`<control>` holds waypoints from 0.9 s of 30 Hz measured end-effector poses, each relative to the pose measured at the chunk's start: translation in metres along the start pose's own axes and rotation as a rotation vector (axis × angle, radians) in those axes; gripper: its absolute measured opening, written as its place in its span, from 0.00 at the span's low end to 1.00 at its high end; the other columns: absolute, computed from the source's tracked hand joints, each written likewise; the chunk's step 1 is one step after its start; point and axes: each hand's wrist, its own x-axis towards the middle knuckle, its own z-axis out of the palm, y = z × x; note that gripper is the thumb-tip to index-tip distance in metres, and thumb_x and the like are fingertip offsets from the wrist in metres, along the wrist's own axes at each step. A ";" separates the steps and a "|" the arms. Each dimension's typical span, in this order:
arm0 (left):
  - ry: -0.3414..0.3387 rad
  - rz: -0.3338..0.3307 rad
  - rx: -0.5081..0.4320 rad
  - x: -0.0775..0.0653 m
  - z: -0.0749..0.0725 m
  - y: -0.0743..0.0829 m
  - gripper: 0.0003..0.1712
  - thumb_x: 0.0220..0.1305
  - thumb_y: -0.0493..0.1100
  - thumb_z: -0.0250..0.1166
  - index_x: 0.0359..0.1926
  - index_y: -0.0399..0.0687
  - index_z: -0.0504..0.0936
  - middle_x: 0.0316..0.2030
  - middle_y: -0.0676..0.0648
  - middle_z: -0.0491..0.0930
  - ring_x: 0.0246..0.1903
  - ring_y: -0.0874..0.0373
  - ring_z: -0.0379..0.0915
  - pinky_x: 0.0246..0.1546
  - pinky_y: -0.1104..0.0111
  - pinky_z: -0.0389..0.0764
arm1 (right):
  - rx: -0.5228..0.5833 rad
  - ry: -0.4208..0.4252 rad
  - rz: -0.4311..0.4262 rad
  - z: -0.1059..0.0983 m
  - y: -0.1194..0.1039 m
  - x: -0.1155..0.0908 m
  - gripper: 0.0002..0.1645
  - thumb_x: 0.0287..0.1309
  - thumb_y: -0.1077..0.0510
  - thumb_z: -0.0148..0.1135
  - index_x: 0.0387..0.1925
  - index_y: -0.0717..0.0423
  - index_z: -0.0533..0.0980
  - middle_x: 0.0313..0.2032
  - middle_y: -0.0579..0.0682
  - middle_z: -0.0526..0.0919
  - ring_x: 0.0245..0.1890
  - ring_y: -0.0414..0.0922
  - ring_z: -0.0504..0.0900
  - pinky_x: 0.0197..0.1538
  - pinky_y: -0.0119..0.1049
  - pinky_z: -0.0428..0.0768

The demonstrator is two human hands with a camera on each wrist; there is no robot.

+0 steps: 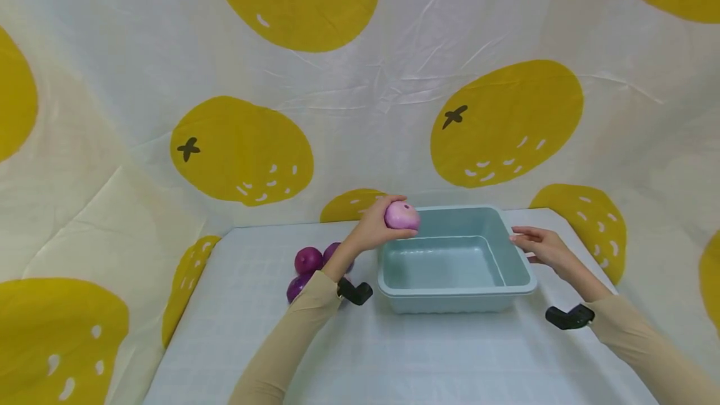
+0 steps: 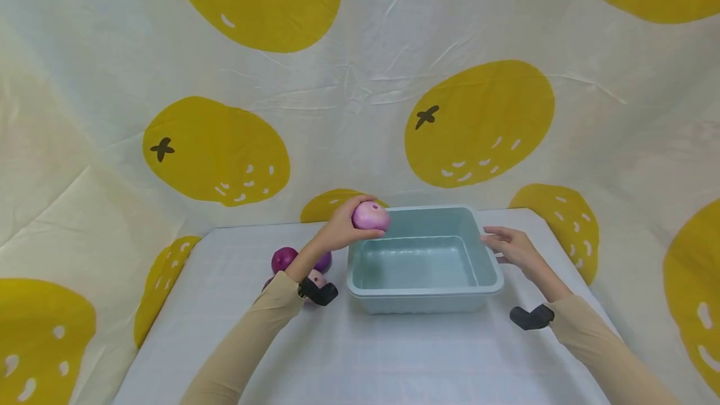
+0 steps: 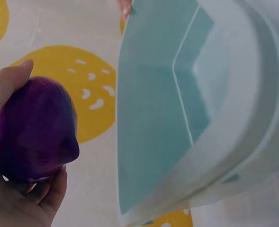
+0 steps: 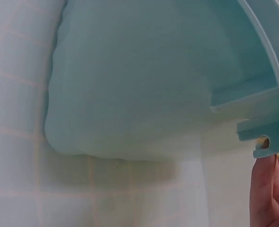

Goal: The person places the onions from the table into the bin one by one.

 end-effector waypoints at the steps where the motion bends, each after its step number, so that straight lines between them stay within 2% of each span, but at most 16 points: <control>1: -0.020 0.003 0.007 0.003 0.001 0.001 0.44 0.50 0.53 0.74 0.66 0.55 0.65 0.60 0.49 0.70 0.56 0.53 0.71 0.53 0.60 0.80 | -0.001 0.001 0.001 0.000 0.000 0.000 0.45 0.65 0.37 0.51 0.68 0.68 0.58 0.60 0.71 0.70 0.46 0.49 0.79 0.47 0.42 0.84; 10: -0.167 0.070 0.061 0.031 0.010 0.005 0.44 0.49 0.56 0.74 0.66 0.57 0.66 0.61 0.51 0.70 0.56 0.56 0.71 0.52 0.65 0.80 | 0.005 -0.005 0.007 0.000 0.005 0.000 0.46 0.65 0.36 0.51 0.68 0.67 0.58 0.60 0.71 0.70 0.47 0.50 0.79 0.47 0.42 0.84; 17: -0.270 0.103 0.136 0.048 0.020 0.006 0.44 0.50 0.54 0.74 0.66 0.53 0.65 0.60 0.49 0.71 0.55 0.56 0.71 0.51 0.68 0.79 | -0.001 -0.011 -0.008 -0.002 0.002 0.000 0.46 0.65 0.36 0.51 0.68 0.68 0.58 0.61 0.71 0.69 0.48 0.52 0.79 0.48 0.43 0.84; 23: -0.425 0.105 0.264 0.059 0.033 0.000 0.47 0.49 0.55 0.74 0.67 0.50 0.64 0.61 0.50 0.69 0.55 0.57 0.69 0.51 0.70 0.78 | 0.011 -0.015 -0.010 -0.001 0.003 0.001 0.45 0.65 0.37 0.51 0.68 0.68 0.58 0.60 0.71 0.70 0.47 0.50 0.79 0.47 0.43 0.84; 27: -0.506 0.109 0.305 0.064 0.044 -0.004 0.47 0.50 0.54 0.74 0.68 0.50 0.63 0.62 0.49 0.69 0.56 0.57 0.68 0.52 0.72 0.76 | 0.004 -0.017 -0.020 -0.002 0.002 0.002 0.45 0.65 0.37 0.52 0.68 0.68 0.58 0.60 0.71 0.70 0.47 0.51 0.80 0.46 0.43 0.84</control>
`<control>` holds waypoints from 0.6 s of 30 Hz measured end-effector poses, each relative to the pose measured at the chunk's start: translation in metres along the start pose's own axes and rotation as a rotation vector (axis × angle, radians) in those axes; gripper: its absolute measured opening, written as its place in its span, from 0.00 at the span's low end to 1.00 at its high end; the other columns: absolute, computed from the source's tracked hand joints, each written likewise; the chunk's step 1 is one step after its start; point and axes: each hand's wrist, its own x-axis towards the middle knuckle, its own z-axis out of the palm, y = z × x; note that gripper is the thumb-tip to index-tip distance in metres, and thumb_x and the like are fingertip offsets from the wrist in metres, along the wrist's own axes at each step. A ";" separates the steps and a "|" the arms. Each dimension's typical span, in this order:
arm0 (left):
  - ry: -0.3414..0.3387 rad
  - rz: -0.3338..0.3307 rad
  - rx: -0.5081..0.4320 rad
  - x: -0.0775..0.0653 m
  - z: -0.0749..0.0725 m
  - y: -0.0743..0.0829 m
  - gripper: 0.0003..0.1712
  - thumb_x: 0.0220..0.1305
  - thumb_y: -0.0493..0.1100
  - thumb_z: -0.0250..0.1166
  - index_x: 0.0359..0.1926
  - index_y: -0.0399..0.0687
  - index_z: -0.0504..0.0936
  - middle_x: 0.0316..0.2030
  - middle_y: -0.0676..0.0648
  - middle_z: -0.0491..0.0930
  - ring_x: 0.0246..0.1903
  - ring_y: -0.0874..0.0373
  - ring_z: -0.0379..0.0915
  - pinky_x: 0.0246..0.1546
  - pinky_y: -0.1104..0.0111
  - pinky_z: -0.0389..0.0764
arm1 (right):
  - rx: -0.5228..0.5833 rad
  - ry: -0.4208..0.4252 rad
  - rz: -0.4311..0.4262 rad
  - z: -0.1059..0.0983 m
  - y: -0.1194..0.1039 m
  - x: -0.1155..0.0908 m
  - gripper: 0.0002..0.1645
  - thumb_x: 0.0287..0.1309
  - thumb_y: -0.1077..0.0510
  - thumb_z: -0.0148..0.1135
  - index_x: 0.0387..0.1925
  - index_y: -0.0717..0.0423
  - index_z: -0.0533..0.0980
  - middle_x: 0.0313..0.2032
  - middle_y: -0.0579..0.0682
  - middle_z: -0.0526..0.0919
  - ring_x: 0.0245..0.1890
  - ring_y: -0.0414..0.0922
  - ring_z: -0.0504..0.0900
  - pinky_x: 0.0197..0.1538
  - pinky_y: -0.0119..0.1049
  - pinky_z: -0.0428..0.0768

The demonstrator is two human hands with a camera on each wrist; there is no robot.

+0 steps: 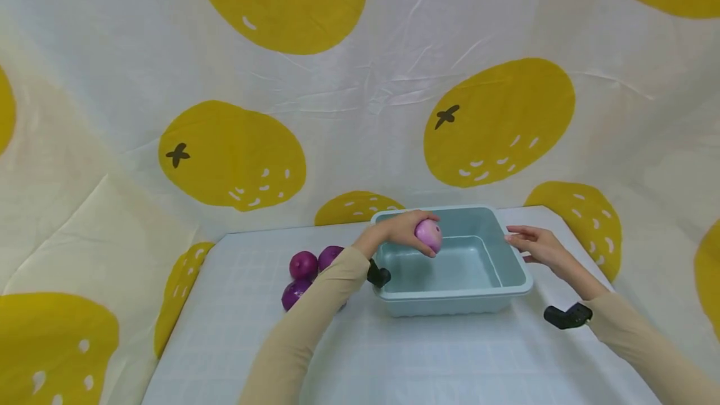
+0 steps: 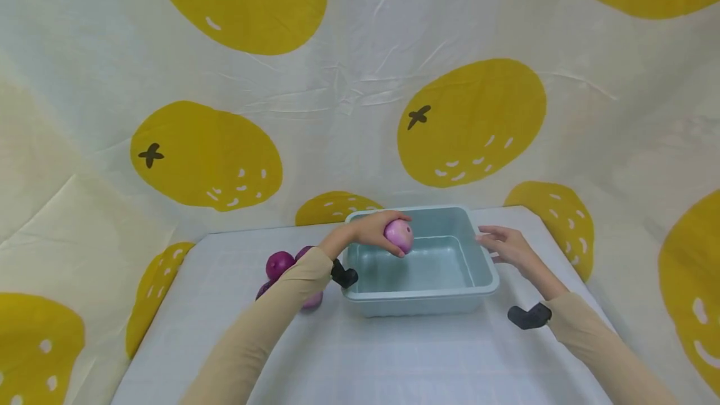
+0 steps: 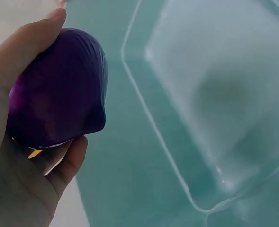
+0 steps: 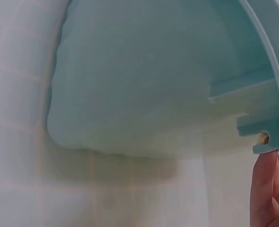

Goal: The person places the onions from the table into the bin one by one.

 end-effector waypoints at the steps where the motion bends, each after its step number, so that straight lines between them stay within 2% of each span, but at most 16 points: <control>1: -0.011 0.001 -0.002 0.003 0.003 -0.001 0.47 0.50 0.54 0.74 0.68 0.50 0.63 0.62 0.49 0.69 0.56 0.57 0.68 0.52 0.72 0.76 | 0.000 -0.002 -0.002 -0.001 -0.001 0.000 0.45 0.65 0.37 0.52 0.68 0.69 0.58 0.60 0.71 0.71 0.47 0.51 0.80 0.46 0.43 0.84; 7: -0.061 -0.015 -0.001 0.017 0.018 -0.006 0.46 0.50 0.54 0.74 0.67 0.49 0.65 0.60 0.49 0.70 0.55 0.58 0.68 0.51 0.73 0.76 | 0.004 -0.012 0.006 -0.001 -0.001 0.000 0.46 0.65 0.37 0.52 0.68 0.68 0.58 0.61 0.71 0.70 0.48 0.52 0.80 0.47 0.42 0.84; 18: -0.085 -0.068 -0.032 0.036 0.039 -0.011 0.46 0.50 0.53 0.75 0.67 0.51 0.65 0.61 0.49 0.69 0.55 0.57 0.67 0.53 0.70 0.76 | 0.019 -0.007 0.019 0.000 0.002 0.001 0.46 0.64 0.36 0.52 0.68 0.67 0.58 0.61 0.70 0.70 0.47 0.50 0.80 0.46 0.42 0.84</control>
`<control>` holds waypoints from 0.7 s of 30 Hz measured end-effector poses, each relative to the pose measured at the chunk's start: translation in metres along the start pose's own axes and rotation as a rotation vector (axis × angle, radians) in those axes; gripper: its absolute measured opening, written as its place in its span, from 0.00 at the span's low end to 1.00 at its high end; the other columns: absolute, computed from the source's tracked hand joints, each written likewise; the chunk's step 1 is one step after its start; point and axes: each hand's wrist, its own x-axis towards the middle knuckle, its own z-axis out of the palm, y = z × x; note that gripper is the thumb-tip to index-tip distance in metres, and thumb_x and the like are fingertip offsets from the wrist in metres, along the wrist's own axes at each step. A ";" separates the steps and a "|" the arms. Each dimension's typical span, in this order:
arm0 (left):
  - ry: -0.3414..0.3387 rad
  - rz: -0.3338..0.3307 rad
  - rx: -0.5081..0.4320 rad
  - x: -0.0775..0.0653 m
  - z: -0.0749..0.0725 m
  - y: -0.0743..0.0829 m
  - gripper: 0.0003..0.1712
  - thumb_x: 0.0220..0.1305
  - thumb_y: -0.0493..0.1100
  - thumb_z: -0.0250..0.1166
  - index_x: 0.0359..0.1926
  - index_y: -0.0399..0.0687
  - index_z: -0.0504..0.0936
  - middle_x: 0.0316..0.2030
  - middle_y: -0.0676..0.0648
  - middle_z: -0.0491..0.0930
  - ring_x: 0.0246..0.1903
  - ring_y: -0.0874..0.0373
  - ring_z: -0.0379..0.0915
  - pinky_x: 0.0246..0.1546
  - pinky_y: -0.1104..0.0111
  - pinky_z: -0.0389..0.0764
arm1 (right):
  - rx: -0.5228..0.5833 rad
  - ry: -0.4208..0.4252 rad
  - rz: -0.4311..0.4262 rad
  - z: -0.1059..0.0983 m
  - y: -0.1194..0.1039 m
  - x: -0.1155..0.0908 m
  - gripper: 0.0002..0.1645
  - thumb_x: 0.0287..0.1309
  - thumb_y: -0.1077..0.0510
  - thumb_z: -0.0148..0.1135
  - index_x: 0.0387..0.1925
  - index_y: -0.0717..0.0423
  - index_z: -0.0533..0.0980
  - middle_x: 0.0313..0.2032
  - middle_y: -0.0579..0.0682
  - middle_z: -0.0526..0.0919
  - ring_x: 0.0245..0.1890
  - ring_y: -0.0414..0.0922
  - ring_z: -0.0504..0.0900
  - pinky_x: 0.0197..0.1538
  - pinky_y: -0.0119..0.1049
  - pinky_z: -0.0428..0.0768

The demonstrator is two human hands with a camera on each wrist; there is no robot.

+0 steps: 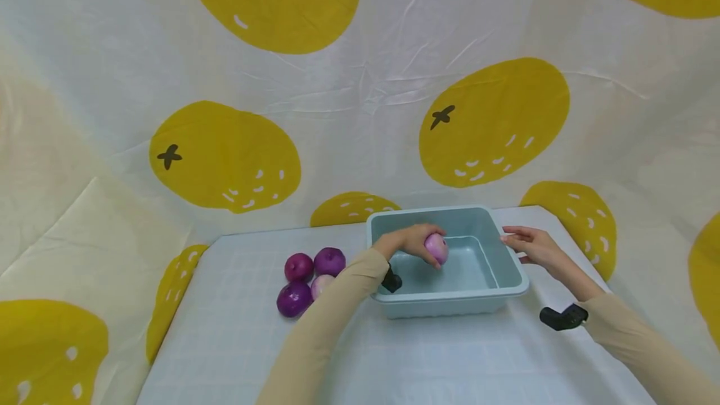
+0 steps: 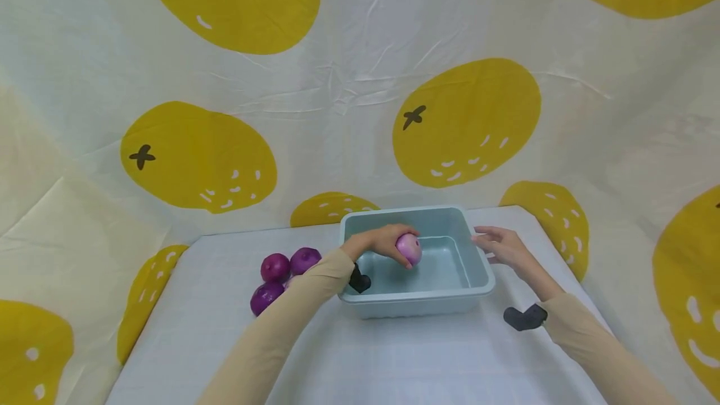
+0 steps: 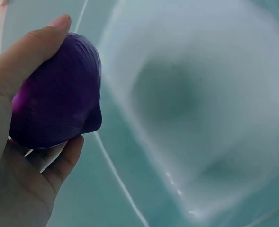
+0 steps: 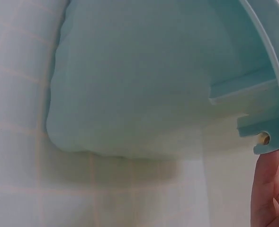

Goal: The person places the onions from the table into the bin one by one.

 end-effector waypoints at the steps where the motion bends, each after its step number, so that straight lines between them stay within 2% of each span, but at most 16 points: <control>1: -0.007 -0.003 0.003 0.002 0.001 0.000 0.45 0.50 0.53 0.75 0.67 0.51 0.65 0.61 0.48 0.69 0.55 0.57 0.67 0.53 0.70 0.76 | 0.000 0.001 0.002 0.000 0.000 0.000 0.46 0.64 0.37 0.52 0.68 0.67 0.58 0.60 0.70 0.71 0.47 0.50 0.80 0.46 0.42 0.84; 9: -0.115 -0.066 -0.026 0.011 0.009 -0.005 0.46 0.49 0.49 0.76 0.68 0.54 0.64 0.62 0.49 0.68 0.55 0.56 0.65 0.57 0.66 0.73 | -0.007 0.004 -0.008 -0.002 -0.003 0.000 0.44 0.65 0.38 0.52 0.68 0.67 0.58 0.60 0.70 0.71 0.48 0.51 0.79 0.47 0.43 0.84; 15: -0.170 -0.094 0.012 0.013 0.015 -0.010 0.46 0.49 0.47 0.76 0.68 0.56 0.63 0.61 0.49 0.68 0.56 0.56 0.65 0.60 0.64 0.71 | 0.006 0.000 0.000 -0.003 -0.004 0.000 0.45 0.65 0.37 0.52 0.68 0.67 0.58 0.60 0.71 0.71 0.47 0.49 0.79 0.46 0.40 0.84; 21: -0.218 -0.111 0.065 0.014 0.020 -0.008 0.46 0.48 0.47 0.76 0.67 0.56 0.64 0.60 0.49 0.69 0.56 0.57 0.65 0.59 0.68 0.70 | 0.020 -0.001 0.006 0.000 0.000 -0.001 0.46 0.64 0.35 0.52 0.69 0.66 0.58 0.61 0.70 0.70 0.46 0.47 0.79 0.47 0.40 0.84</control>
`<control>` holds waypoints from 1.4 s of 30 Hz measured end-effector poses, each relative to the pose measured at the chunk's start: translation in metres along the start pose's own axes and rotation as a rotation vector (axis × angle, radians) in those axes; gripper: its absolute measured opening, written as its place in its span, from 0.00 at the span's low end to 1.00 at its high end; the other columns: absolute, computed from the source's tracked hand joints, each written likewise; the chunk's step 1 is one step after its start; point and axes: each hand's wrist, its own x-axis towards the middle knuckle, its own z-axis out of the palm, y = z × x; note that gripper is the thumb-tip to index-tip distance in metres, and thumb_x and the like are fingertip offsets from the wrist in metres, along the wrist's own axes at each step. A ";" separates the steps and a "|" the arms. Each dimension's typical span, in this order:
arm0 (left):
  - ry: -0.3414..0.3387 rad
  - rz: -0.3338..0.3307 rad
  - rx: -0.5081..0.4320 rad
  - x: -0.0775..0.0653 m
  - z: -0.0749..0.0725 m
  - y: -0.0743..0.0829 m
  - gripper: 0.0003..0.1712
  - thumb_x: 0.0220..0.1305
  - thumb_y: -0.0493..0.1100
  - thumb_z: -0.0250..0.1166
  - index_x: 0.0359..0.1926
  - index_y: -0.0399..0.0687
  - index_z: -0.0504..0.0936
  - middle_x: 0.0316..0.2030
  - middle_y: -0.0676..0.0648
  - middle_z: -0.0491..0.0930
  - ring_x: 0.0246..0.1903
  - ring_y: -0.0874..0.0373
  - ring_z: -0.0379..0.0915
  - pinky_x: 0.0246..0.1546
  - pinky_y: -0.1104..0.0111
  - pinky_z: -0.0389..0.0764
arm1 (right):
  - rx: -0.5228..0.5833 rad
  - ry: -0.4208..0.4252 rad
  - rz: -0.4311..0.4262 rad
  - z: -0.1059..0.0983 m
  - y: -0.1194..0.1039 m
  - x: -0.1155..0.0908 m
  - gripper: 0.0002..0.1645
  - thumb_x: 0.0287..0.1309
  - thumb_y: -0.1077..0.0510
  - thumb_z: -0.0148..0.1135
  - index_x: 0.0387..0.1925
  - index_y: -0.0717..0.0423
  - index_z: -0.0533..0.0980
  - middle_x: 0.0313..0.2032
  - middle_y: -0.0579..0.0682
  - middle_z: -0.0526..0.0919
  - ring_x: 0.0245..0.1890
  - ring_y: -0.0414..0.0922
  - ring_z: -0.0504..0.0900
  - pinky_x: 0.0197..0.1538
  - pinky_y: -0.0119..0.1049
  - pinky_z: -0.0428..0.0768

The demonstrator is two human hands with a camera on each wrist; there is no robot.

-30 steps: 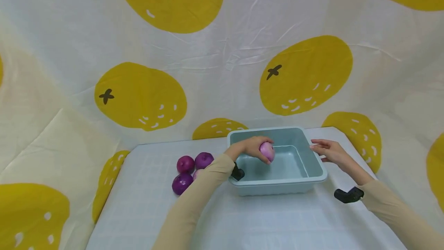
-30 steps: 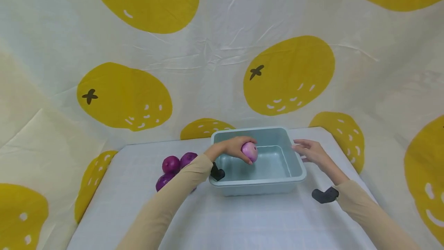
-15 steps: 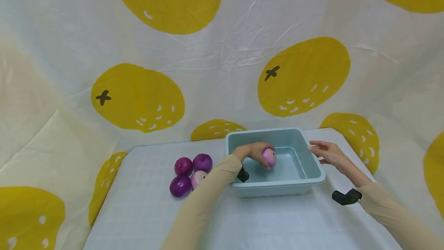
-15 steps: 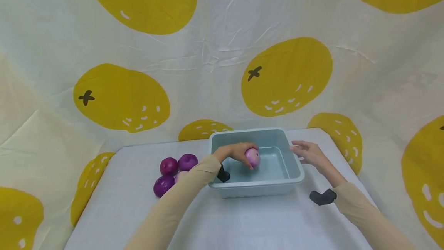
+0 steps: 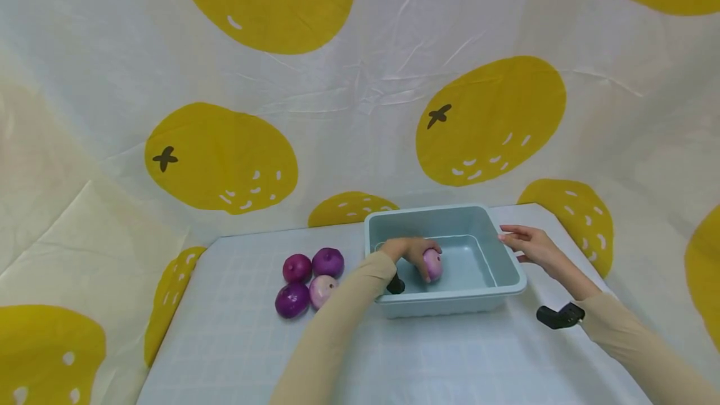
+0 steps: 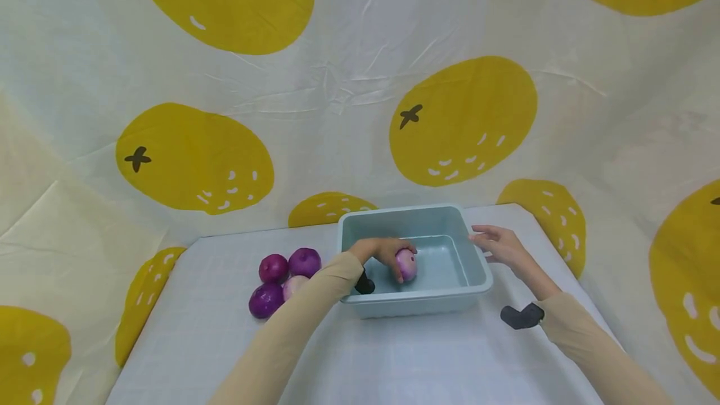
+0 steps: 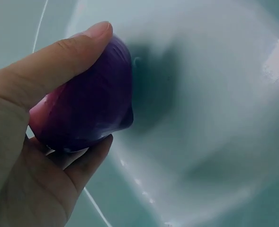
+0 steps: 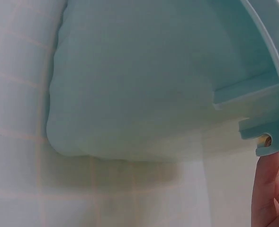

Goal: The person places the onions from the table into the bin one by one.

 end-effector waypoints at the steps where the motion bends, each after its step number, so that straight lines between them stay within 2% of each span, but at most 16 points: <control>1: -0.009 0.002 0.008 0.000 0.000 0.000 0.46 0.48 0.47 0.76 0.67 0.56 0.64 0.60 0.49 0.69 0.56 0.58 0.65 0.59 0.68 0.69 | 0.000 0.000 -0.001 0.000 0.000 0.000 0.46 0.64 0.35 0.52 0.69 0.66 0.58 0.61 0.70 0.70 0.46 0.48 0.79 0.47 0.40 0.84; 7: -0.023 -0.007 -0.013 0.002 0.005 0.002 0.45 0.48 0.46 0.77 0.66 0.55 0.64 0.59 0.48 0.69 0.55 0.58 0.65 0.59 0.67 0.70 | -0.004 0.005 0.009 0.001 0.001 -0.001 0.46 0.64 0.36 0.53 0.68 0.66 0.59 0.60 0.70 0.71 0.46 0.48 0.79 0.46 0.41 0.84; 13: -0.007 -0.056 -0.025 0.003 0.007 0.003 0.45 0.47 0.43 0.77 0.65 0.53 0.65 0.58 0.48 0.69 0.54 0.57 0.66 0.58 0.66 0.71 | -0.005 0.012 0.020 0.003 0.000 -0.002 0.46 0.64 0.36 0.53 0.68 0.66 0.58 0.60 0.70 0.71 0.46 0.48 0.79 0.46 0.41 0.84; 19: -0.014 -0.118 -0.054 -0.002 0.007 0.005 0.49 0.47 0.43 0.77 0.68 0.55 0.62 0.62 0.47 0.68 0.57 0.56 0.66 0.61 0.65 0.71 | 0.002 0.010 0.032 0.006 0.000 -0.005 0.46 0.64 0.36 0.53 0.68 0.66 0.58 0.60 0.70 0.71 0.47 0.49 0.78 0.47 0.41 0.84; 23: -0.010 -0.153 -0.078 -0.009 0.001 0.007 0.48 0.50 0.45 0.75 0.70 0.60 0.60 0.66 0.47 0.65 0.60 0.55 0.65 0.63 0.60 0.70 | 0.000 0.007 0.024 0.004 -0.003 -0.007 0.45 0.65 0.37 0.52 0.68 0.67 0.58 0.61 0.70 0.70 0.47 0.50 0.78 0.47 0.42 0.84; 28: 0.032 -0.101 -0.037 -0.020 -0.013 0.008 0.46 0.54 0.48 0.72 0.71 0.57 0.60 0.70 0.44 0.62 0.67 0.52 0.60 0.66 0.58 0.66 | -0.001 0.013 0.008 0.000 -0.006 -0.004 0.45 0.65 0.36 0.51 0.69 0.66 0.58 0.61 0.70 0.70 0.46 0.49 0.78 0.47 0.42 0.84; 31: 0.071 -0.060 -0.012 -0.028 -0.020 0.006 0.46 0.53 0.48 0.73 0.71 0.55 0.61 0.70 0.43 0.62 0.68 0.51 0.59 0.67 0.60 0.66 | -0.009 0.010 -0.001 0.000 -0.006 -0.002 0.46 0.65 0.36 0.51 0.69 0.66 0.58 0.61 0.70 0.69 0.46 0.48 0.78 0.47 0.41 0.84; 38: 0.138 0.027 -0.019 -0.054 -0.039 0.006 0.43 0.54 0.46 0.72 0.69 0.51 0.63 0.68 0.40 0.65 0.67 0.47 0.62 0.66 0.61 0.68 | -0.019 0.004 0.002 -0.001 -0.008 -0.004 0.46 0.65 0.36 0.50 0.69 0.66 0.57 0.62 0.71 0.68 0.48 0.51 0.78 0.47 0.41 0.84; 42: 0.192 0.046 -0.025 -0.070 -0.044 0.004 0.41 0.56 0.46 0.71 0.69 0.52 0.64 0.67 0.43 0.67 0.67 0.49 0.63 0.66 0.62 0.68 | -0.019 0.006 0.003 0.000 -0.007 -0.005 0.46 0.65 0.36 0.50 0.69 0.67 0.57 0.62 0.71 0.68 0.49 0.53 0.77 0.48 0.42 0.84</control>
